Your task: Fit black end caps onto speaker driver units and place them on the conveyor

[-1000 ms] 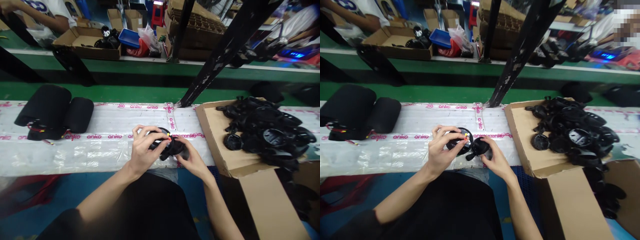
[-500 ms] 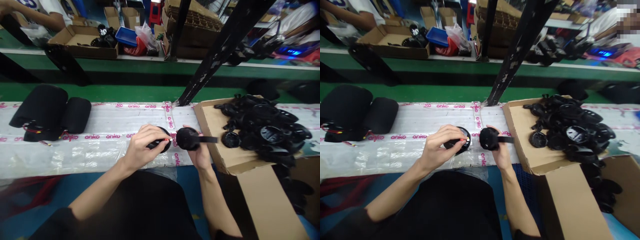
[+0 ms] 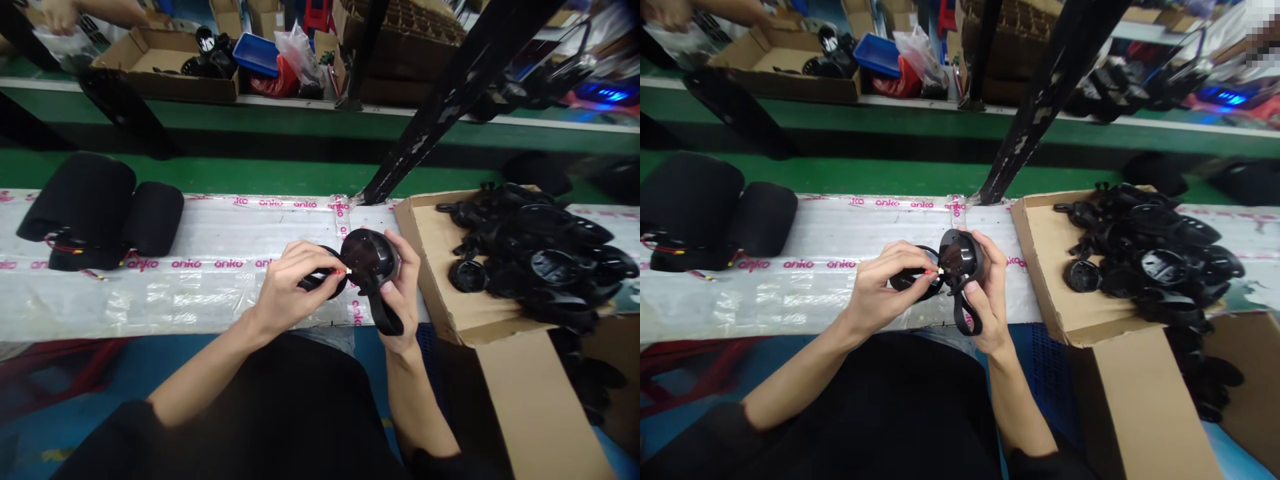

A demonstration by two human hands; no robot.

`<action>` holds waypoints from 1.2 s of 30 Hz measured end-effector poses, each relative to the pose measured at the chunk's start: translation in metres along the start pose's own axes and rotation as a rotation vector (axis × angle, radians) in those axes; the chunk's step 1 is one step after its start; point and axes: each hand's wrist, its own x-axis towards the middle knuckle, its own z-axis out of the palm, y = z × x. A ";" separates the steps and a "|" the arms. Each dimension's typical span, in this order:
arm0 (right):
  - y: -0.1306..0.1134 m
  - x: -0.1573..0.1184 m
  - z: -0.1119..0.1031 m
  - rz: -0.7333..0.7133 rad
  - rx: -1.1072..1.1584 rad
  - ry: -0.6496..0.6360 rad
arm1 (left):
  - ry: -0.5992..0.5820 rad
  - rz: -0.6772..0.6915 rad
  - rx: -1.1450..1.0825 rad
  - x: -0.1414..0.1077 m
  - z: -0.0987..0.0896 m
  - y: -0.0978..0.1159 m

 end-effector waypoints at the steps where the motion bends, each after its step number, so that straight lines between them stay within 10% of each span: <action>1: -0.003 0.000 -0.001 -0.035 -0.011 -0.015 | 0.003 -0.006 0.007 0.000 0.000 0.000; 11: -0.013 0.000 -0.009 -0.205 -0.072 -0.179 | 0.003 0.029 0.119 0.002 0.000 0.001; 19: -0.017 0.005 -0.020 -0.058 -0.039 -0.230 | -0.115 0.015 0.032 -0.001 -0.015 -0.009; 36: -0.019 0.002 -0.011 0.013 0.040 -0.202 | 0.004 0.182 -0.005 -0.018 -0.016 -0.017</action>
